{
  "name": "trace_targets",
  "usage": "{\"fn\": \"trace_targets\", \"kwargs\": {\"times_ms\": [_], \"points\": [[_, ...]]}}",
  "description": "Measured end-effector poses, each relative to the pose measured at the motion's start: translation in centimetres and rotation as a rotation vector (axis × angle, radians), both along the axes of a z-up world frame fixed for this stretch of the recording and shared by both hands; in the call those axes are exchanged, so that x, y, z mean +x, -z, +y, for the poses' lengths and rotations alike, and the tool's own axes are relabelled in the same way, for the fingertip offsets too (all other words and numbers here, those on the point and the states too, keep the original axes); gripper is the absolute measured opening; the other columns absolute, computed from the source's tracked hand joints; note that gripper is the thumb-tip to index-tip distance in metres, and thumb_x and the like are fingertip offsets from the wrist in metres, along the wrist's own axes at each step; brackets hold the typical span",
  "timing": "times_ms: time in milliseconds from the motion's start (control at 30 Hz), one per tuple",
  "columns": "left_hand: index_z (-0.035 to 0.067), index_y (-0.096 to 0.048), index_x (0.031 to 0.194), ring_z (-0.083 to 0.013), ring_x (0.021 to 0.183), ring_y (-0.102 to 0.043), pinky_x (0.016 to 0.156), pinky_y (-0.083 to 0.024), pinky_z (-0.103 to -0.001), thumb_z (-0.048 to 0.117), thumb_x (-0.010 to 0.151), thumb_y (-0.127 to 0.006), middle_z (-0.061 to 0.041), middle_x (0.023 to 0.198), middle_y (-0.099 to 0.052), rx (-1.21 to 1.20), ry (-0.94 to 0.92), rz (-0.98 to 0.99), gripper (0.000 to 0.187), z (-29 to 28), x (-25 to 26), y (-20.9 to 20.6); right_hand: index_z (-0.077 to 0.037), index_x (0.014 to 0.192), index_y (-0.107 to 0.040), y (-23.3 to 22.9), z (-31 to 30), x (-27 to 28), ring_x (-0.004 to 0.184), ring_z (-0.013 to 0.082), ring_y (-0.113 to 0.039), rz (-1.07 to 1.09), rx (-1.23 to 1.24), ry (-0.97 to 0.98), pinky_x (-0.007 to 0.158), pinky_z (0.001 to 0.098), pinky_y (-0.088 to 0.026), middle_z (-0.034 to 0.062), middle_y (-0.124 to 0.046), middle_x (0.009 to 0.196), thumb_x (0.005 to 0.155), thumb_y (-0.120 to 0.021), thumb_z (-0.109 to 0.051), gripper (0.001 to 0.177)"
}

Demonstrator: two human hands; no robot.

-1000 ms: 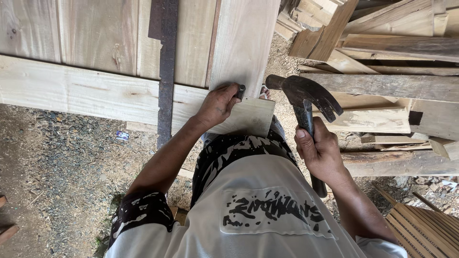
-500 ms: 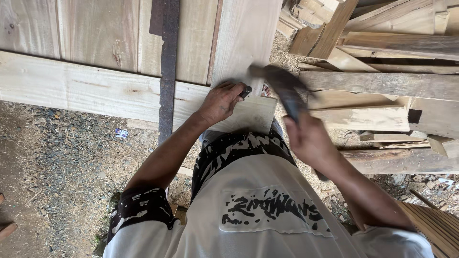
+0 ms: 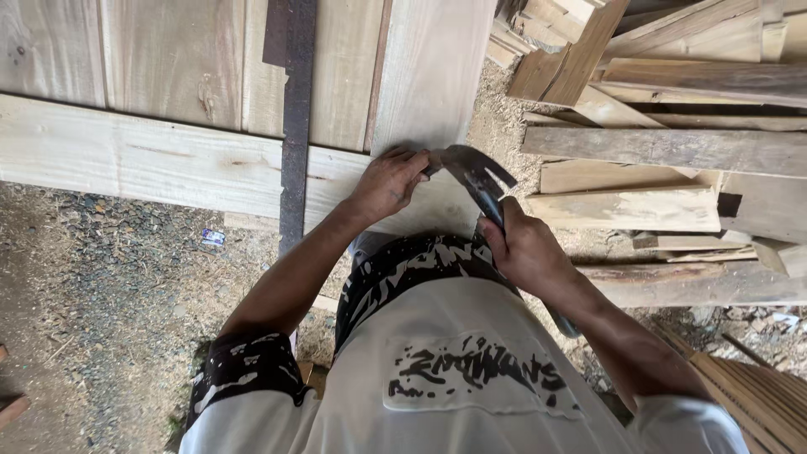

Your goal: The person hammers nails into a wooden frame using a hammer. They repeatedly pick up nails from a container and drive them into the wood at various points along the frame.

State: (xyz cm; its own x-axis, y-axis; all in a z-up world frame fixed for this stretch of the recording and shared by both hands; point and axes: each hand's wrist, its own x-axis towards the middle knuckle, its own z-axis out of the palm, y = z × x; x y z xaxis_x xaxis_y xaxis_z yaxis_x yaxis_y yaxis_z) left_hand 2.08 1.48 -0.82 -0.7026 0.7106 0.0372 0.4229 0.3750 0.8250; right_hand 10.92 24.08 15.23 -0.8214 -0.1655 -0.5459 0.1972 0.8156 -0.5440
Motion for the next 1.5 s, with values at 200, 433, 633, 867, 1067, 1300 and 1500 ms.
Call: {"fn": "trace_targets", "kwargs": {"times_ms": [200,433,633,867,1067,1300,1500], "points": [[0.007,-0.058,0.119,-0.0364,0.101,-0.068,0.095,-0.053,-0.048,0.004,0.101,-0.062,-0.016,0.104,-0.07,0.055,-0.042,-0.072,0.019,-0.4,-0.7,0.4,-0.003,0.1,-0.045,-2.6,2.0,-0.6,0.04,0.0088,-0.05,0.217,-0.382,0.257,0.038,0.0253,-0.041,-0.0011,-0.05,0.058,0.112,-0.042,-0.027,0.027],[0.005,-0.055,0.111,-0.0256,0.087,-0.071,0.078,-0.057,-0.036,0.005,0.103,-0.063,-0.012,0.096,-0.069,0.19,-0.303,-0.398,0.012,-3.4,0.4,-0.7,-0.004,0.103,-0.045,-4.2,2.0,0.6,0.05,0.0088,-0.052,0.215,-0.481,0.438,0.043,0.0249,-0.041,0.0029,-0.053,0.067,0.114,-0.043,-0.03,0.028],[0.003,-0.054,0.111,-0.0297,0.086,-0.069,0.076,-0.056,-0.04,0.004,0.099,-0.066,-0.016,0.096,-0.067,0.078,-0.275,-0.28,0.017,-3.6,-0.2,-0.6,-0.003,0.1,-0.047,-2.6,1.7,1.0,0.049,0.009,-0.052,0.133,-0.418,0.457,0.041,0.0252,-0.042,0.0025,-0.052,0.065,0.111,-0.046,-0.03,0.029],[0.002,-0.054,0.114,-0.0328,0.088,-0.07,0.079,-0.059,-0.042,0.007,0.098,-0.066,-0.017,0.1,-0.068,0.001,-0.218,-0.203,0.021,-3.3,-0.4,-1.2,-0.004,0.1,-0.047,-2.9,1.4,0.6,0.046,0.0072,-0.052,0.119,-0.386,0.4,0.04,0.0242,-0.04,-0.0003,-0.051,0.059,0.109,-0.046,-0.03,0.027],[0.004,-0.054,0.113,-0.03,0.089,-0.072,0.08,-0.059,-0.042,0.009,0.099,-0.066,-0.015,0.097,-0.068,-0.082,-0.198,-0.252,0.019,-3.2,-0.3,-1.5,-0.006,0.098,-0.047,-3.4,0.7,-0.3,0.046,0.0065,-0.052,0.11,-0.393,0.353,0.04,0.0236,-0.041,-0.0008,-0.05,0.06,0.11,-0.045,-0.031,0.028],[0.005,-0.056,0.114,-0.0334,0.098,-0.07,0.089,-0.055,-0.047,0.01,0.097,-0.065,-0.014,0.104,-0.07,-0.101,-0.167,-0.119,0.02,-3.0,-0.2,-1.3,-0.005,0.101,-0.048,-6.5,0.6,-3.4,0.047,0.0068,-0.052,0.342,-0.414,0.192,0.041,0.0232,-0.041,0.0002,-0.053,0.063,0.114,-0.044,-0.023,0.023],[0.006,-0.055,0.114,-0.0355,0.107,-0.067,0.096,-0.053,-0.048,0.008,0.097,-0.065,-0.015,0.107,-0.07,-0.075,-0.147,-0.058,0.02,-3.1,-0.1,-0.8,-0.004,0.106,-0.048,-5.1,1.4,-2.8,0.054,0.0126,-0.055,0.587,-0.519,0.145,0.047,0.0258,-0.044,0.0068,-0.054,0.07,0.118,-0.047,-0.025,0.025]]}}
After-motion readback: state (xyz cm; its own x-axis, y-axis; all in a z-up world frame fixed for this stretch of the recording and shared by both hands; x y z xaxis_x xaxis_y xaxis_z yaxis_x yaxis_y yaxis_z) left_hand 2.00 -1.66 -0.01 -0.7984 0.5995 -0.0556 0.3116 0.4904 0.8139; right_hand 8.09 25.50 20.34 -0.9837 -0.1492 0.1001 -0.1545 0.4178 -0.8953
